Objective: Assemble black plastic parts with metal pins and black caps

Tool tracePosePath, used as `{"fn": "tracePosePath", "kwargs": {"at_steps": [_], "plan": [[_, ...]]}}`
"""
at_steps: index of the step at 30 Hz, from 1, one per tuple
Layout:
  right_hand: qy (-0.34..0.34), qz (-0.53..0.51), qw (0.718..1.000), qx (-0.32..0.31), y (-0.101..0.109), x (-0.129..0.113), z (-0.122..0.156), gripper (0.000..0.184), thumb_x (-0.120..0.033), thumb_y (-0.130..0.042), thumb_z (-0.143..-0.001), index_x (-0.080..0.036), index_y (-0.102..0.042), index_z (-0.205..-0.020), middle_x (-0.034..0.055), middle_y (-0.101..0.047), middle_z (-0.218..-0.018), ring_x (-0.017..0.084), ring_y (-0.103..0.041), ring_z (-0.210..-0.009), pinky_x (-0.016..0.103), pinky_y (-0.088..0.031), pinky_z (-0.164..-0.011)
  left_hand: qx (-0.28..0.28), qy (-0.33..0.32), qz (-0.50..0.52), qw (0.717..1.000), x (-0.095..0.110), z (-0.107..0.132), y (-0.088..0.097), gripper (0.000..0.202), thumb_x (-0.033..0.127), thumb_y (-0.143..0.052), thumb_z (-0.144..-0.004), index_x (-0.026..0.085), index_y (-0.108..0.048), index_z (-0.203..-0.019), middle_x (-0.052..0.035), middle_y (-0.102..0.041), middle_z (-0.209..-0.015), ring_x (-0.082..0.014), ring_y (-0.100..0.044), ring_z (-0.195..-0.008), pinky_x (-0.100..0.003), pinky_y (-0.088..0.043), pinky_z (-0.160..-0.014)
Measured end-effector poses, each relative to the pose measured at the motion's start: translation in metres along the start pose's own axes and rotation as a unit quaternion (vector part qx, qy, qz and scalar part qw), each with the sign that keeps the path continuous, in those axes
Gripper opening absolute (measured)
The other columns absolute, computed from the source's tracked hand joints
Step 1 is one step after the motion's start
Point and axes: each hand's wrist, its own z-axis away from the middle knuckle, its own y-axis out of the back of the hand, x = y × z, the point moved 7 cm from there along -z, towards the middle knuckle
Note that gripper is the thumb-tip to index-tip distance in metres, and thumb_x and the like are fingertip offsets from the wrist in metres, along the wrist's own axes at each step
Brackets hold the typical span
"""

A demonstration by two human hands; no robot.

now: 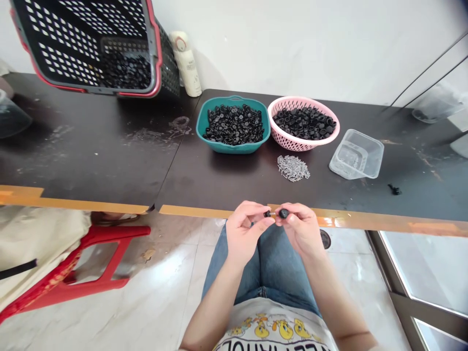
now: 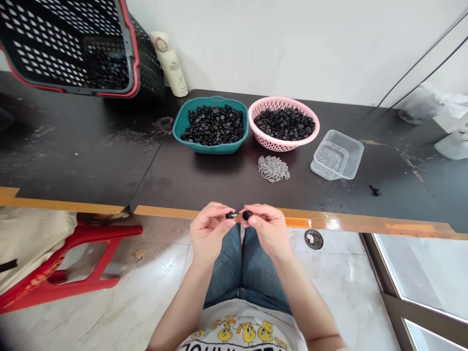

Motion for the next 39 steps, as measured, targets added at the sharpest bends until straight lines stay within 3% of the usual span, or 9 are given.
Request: {"fn": "tracePosePath", "kwargs": {"at_steps": [4, 8, 15, 20, 28, 36, 39], "plan": [[0.01, -0.037, 0.997, 0.063, -0.004, 0.003, 0.011, 0.025, -0.049, -0.093, -0.068, -0.032, -0.081, -0.083, 0.0004, -0.076, -0.081, 0.016, -0.07, -0.068, 0.03, -0.061, -0.06, -0.025, -0.085, -0.102, 0.991, 0.028, 0.004, -0.007, 0.021, 0.017, -0.088, -0.074, 0.026, -0.081, -0.093, -0.0035, -0.076, -0.085, -0.0131, -0.069, -0.073, -0.02, -0.057, -0.061], [-0.003, -0.058, 0.996, 0.061, -0.01, 0.002, 0.017, 0.027, -0.045, -0.094, -0.068, -0.034, -0.078, -0.086, -0.0016, -0.076, -0.079, 0.016, -0.072, -0.072, 0.029, -0.062, -0.067, -0.034, -0.122, -0.155, 0.98, 0.045, 0.008, -0.015, 0.023, 0.014, -0.086, -0.076, 0.025, -0.08, -0.096, -0.0027, -0.076, -0.086, -0.0118, -0.07, -0.071, -0.019, -0.058, -0.06], [-0.001, -0.067, 0.994, 0.083, -0.009, 0.005, 0.024, 0.023, -0.04, -0.095, -0.066, -0.031, -0.075, -0.072, -0.0029, -0.079, -0.082, 0.02, -0.076, -0.082, 0.036, -0.063, -0.077, -0.03, -0.166, -0.228, 0.959, 0.051, 0.01, -0.019, 0.018, 0.018, -0.084, -0.08, 0.023, -0.078, -0.096, -0.0016, -0.075, -0.083, -0.0108, -0.067, -0.066, -0.02, -0.057, -0.06], [-0.016, -0.05, 0.995, 0.079, -0.012, 0.003, 0.027, 0.022, -0.042, -0.091, -0.072, -0.03, -0.073, -0.078, -0.0008, -0.081, -0.088, 0.023, -0.077, -0.086, 0.038, -0.063, -0.077, -0.024, -0.188, -0.259, 0.947, 0.055, 0.012, -0.018, 0.017, 0.017, -0.082, -0.082, 0.025, -0.078, -0.096, -0.0024, -0.077, -0.087, -0.0138, -0.071, -0.072, -0.022, -0.057, -0.059], [-0.071, -0.092, 0.992, 0.041, -0.022, 0.002, 0.036, 0.029, -0.043, -0.087, -0.077, -0.031, -0.061, -0.085, -0.0031, -0.08, -0.105, 0.024, -0.076, -0.089, 0.045, -0.062, -0.086, -0.027, -0.17, -0.282, 0.944, 0.061, 0.016, -0.02, 0.023, 0.019, -0.084, -0.081, 0.024, -0.075, -0.101, -0.0004, -0.076, -0.083, -0.0122, -0.068, -0.065, -0.023, -0.057, -0.06], [-0.107, -0.103, 0.988, 0.051, -0.022, 0.0, 0.04, 0.027, -0.04, -0.085, -0.08, -0.031, -0.06, -0.085, -0.0047, -0.078, -0.108, 0.015, -0.073, -0.086, 0.027, -0.059, -0.078, -0.034, -0.179, -0.292, 0.939, 0.069, 0.016, -0.024, 0.018, 0.016, -0.083, -0.08, 0.023, -0.074, -0.094, 0.0004, -0.077, -0.086, -0.0126, -0.071, -0.074, -0.023, -0.059, -0.067], [-0.122, -0.106, 0.985, 0.054, -0.022, 0.002, 0.04, 0.024, -0.04, -0.084, -0.081, -0.031, -0.063, -0.085, -0.005, -0.078, -0.108, 0.014, -0.072, -0.085, 0.027, -0.06, -0.078, -0.029, -0.163, -0.301, 0.939, 0.068, 0.017, -0.024, 0.015, 0.021, -0.083, -0.082, 0.024, -0.074, -0.093, 0.0002, -0.076, -0.083, -0.0133, -0.07, -0.072, -0.024, -0.059, -0.066]]}}
